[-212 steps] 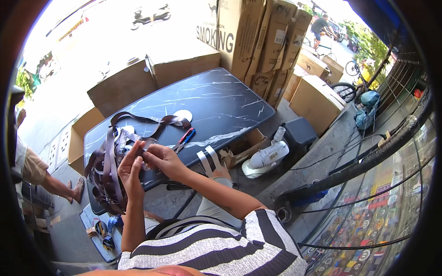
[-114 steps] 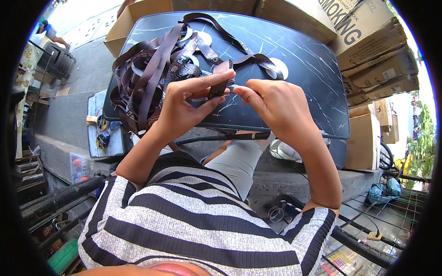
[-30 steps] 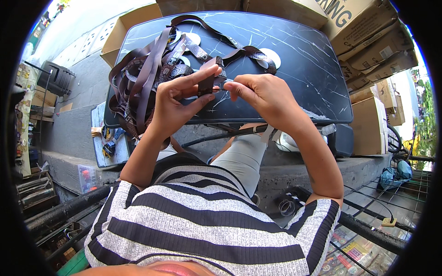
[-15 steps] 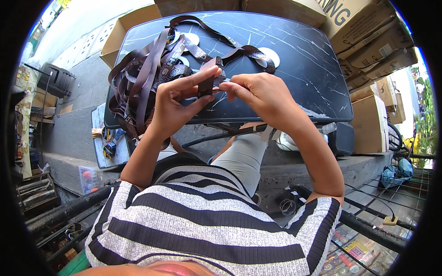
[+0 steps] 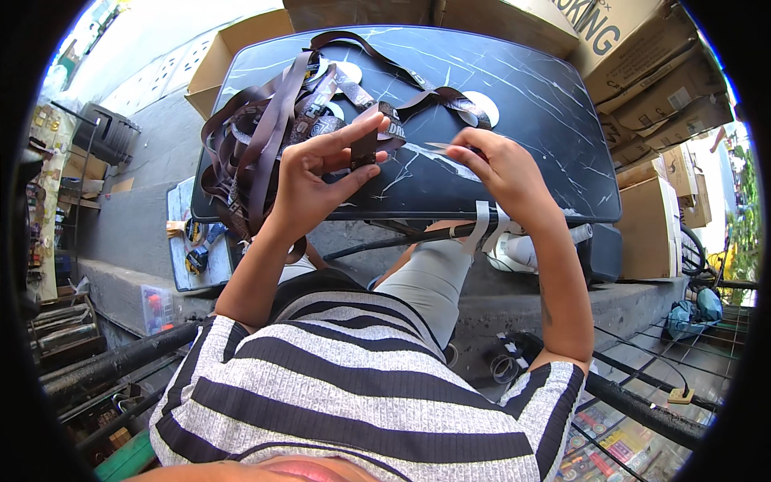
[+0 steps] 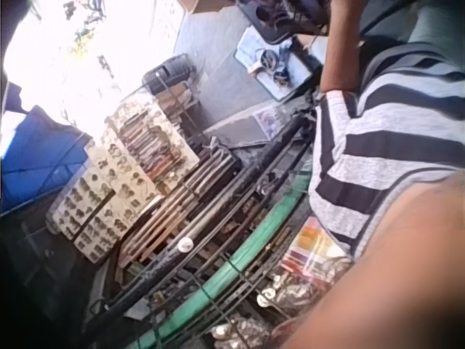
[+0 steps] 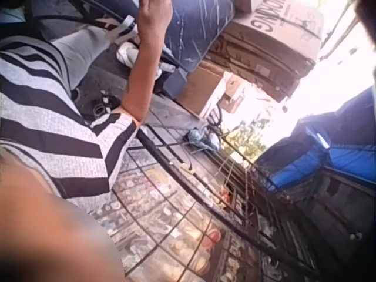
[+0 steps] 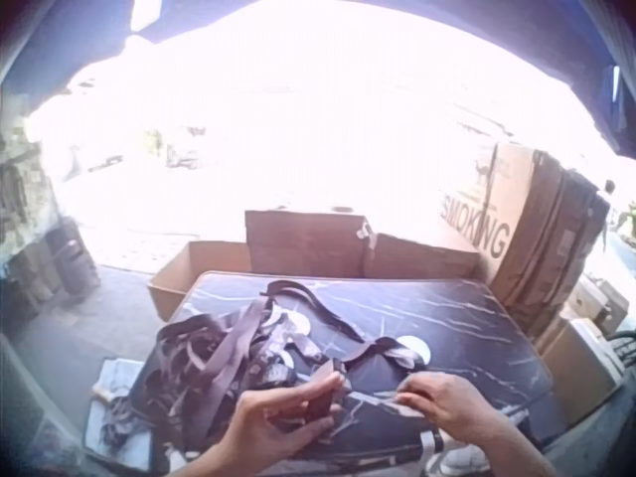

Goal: The person assembles a medal by attaching a metal medallion to a ribbon using a small tool. They repeatedly fold the ribbon over the medallion and press it into place, then inspect the finished assembly.

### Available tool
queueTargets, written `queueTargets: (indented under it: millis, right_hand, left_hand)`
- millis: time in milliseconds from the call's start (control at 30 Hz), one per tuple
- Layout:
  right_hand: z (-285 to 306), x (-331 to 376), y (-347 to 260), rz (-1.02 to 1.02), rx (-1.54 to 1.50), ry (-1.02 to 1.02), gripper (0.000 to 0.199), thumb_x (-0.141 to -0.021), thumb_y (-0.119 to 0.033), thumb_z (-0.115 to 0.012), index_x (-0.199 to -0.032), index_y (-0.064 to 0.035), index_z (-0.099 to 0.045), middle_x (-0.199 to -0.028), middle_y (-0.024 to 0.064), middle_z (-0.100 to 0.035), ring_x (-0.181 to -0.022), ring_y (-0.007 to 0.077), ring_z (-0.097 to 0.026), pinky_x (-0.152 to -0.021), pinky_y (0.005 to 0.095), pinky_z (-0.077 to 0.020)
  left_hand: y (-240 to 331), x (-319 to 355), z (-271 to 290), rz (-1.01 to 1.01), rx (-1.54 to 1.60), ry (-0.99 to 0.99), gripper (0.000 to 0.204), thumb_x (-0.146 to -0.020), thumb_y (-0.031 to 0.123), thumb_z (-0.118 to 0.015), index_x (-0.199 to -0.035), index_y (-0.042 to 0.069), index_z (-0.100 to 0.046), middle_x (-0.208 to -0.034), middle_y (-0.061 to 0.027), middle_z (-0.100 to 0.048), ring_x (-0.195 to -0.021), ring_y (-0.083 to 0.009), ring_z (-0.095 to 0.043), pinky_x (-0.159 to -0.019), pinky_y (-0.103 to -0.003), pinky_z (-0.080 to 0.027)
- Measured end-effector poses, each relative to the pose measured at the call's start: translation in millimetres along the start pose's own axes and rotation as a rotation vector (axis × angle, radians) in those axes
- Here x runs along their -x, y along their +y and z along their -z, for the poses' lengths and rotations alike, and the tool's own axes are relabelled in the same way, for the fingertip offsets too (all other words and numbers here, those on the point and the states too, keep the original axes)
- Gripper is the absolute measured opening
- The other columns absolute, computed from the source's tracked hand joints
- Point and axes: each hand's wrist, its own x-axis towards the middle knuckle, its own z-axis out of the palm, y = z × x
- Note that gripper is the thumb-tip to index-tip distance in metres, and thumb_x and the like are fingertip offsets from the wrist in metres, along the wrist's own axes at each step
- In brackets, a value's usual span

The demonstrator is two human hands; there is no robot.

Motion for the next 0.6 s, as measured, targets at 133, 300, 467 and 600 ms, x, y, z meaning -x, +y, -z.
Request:
queueTargets:
  millis: [133, 300, 467, 600]
  right_hand:
    - [-13.5, 7.1, 14.5, 0.129, 0.45, 0.179, 0.036, -0.093, -0.035, -0.068, -0.116, -0.0077, -0.066, -0.116, 0.011, -0.065, -0.108, 0.0286, -0.062, -0.092, 0.0387, -0.0458]
    - [-49.0, 6.9, -20.0, 0.312, -0.022, 0.27, 0.055, -0.082, -0.031, -0.08, -0.129, -0.0084, -0.061, -0.129, 0.0135, -0.059, -0.118, 0.028, -0.058, -0.1, 0.0417, -0.0428]
    - [-80.0, -15.3, -40.7, 0.303, -0.082, 0.363, 0.032, -0.08, -0.008, -0.078, -0.108, -0.0049, -0.065, -0.103, 0.0096, -0.068, -0.093, 0.0244, -0.066, -0.085, 0.0357, -0.0473]
    - [-80.2, -14.1, -28.1, 0.377, 0.079, 0.44, 0.016, -0.08, -0.001, -0.073, -0.095, -0.0056, -0.067, -0.096, 0.0066, -0.068, -0.088, 0.0243, -0.066, -0.083, 0.0361, -0.0465]
  left_hand:
    - [-0.3, -1.3, 1.6, 0.013, -0.012, -0.019, 0.061, -0.083, -0.014, -0.071, -0.14, 0.003, -0.056, -0.136, -0.0167, -0.063, -0.111, -0.0207, -0.069, -0.096, -0.032, -0.057]
    - [-3.4, -3.7, -1.3, 0.047, 0.042, 0.014, 0.065, -0.082, -0.013, -0.073, -0.142, 0.003, -0.054, -0.138, -0.0152, -0.062, -0.109, -0.0199, -0.069, -0.095, -0.031, -0.057]
    - [-4.1, -5.2, 0.6, 0.014, 0.124, 0.027, 0.061, -0.083, -0.008, -0.076, -0.141, 0.0, -0.056, -0.134, -0.0144, -0.064, -0.109, -0.0143, -0.066, -0.096, -0.029, -0.055]
    - [1.7, -8.9, 18.7, 0.028, 0.384, 0.163, 0.043, -0.098, 0.006, -0.066, -0.138, -0.003, -0.057, -0.129, -0.0126, -0.066, -0.111, -0.0154, -0.066, -0.098, -0.029, -0.053]
